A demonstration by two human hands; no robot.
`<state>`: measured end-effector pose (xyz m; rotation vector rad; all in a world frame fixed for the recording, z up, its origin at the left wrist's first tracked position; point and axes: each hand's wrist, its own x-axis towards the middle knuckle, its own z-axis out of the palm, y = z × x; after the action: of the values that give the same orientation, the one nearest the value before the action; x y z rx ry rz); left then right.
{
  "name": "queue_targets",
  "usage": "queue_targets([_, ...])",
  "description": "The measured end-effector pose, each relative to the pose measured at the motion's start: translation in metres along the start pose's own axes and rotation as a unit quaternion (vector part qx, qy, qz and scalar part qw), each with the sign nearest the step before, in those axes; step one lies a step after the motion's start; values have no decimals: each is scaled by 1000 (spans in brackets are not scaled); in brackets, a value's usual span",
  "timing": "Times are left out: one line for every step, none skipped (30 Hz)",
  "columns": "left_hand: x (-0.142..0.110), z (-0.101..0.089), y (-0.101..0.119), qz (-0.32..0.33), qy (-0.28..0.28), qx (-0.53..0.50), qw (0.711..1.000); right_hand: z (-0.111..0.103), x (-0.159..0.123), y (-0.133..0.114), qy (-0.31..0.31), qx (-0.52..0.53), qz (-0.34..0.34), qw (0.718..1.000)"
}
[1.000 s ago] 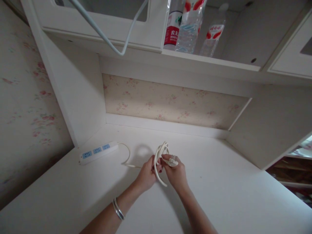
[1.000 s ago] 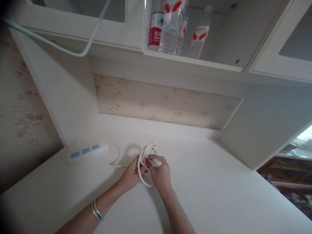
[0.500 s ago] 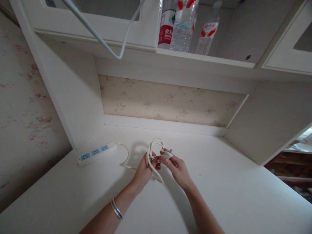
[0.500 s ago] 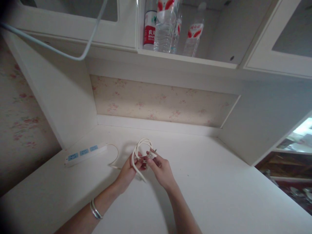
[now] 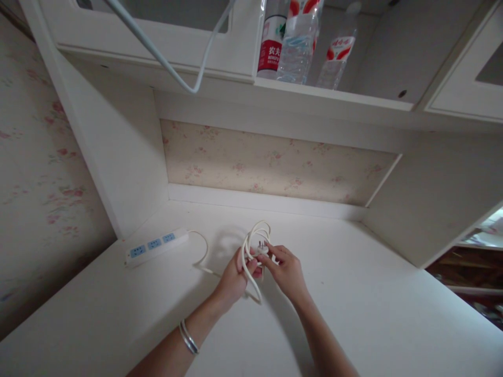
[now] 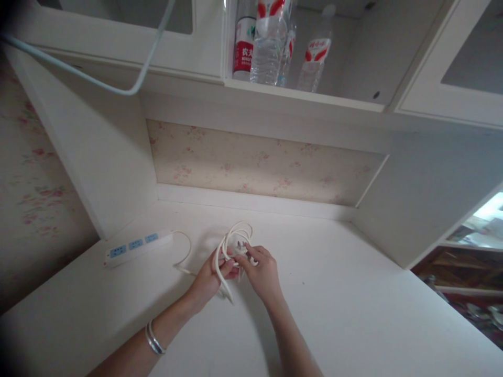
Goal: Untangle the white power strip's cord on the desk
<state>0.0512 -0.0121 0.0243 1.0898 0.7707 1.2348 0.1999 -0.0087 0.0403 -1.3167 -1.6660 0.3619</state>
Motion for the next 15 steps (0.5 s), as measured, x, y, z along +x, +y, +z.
queue_targets([0,0,0,-2,0,1,1000,0,0,0,-4,8,17,1000])
queue_targets([0,0,0,-4,1,1,1000,-1,1,0,-12,26,36,999])
queue_targets([0,0,-1,-5,4,-1,1000,-2,1,1,-23,53,58,997])
queue_targets([0,-1,-1,-6,6,-6,1000,-2,2,2,-34,92,80,992])
queue_targets([0,-1,0,-7,4,-13,1000,-3,3,3,-43,140,104,984])
queue_targets([1,-1,0,-8,1,-21,1000,-4,4,4,-49,189,128,972])
queue_targets([1,-2,1,-9,-3,-28,1000,-5,5,6,-48,236,150,959])
queue_targets([1,-2,2,-11,-6,-31,999,-6,6,8,-38,279,171,944])
queue_targets([1,-3,4,-14,-8,-28,999,-7,7,10,-22,315,190,930])
queue_targets([0,-3,6,-18,-10,-22,1000,-9,8,11,-4,345,209,915])
queue_targets([0,-4,8,-25,-11,-14,1000,-10,9,13,13,369,227,901])
queue_targets([-1,-4,9,-31,-15,-6,999,-12,9,14,25,389,242,889])
queue_targets([-1,-4,11,-37,-23,1,999,-13,10,15,31,404,254,878])
queue_targets([-2,-5,12,-40,-35,6,999,-14,10,16,32,412,264,871])
queue_targets([-2,-5,12,-38,-48,11,998,-15,10,17,27,415,272,868])
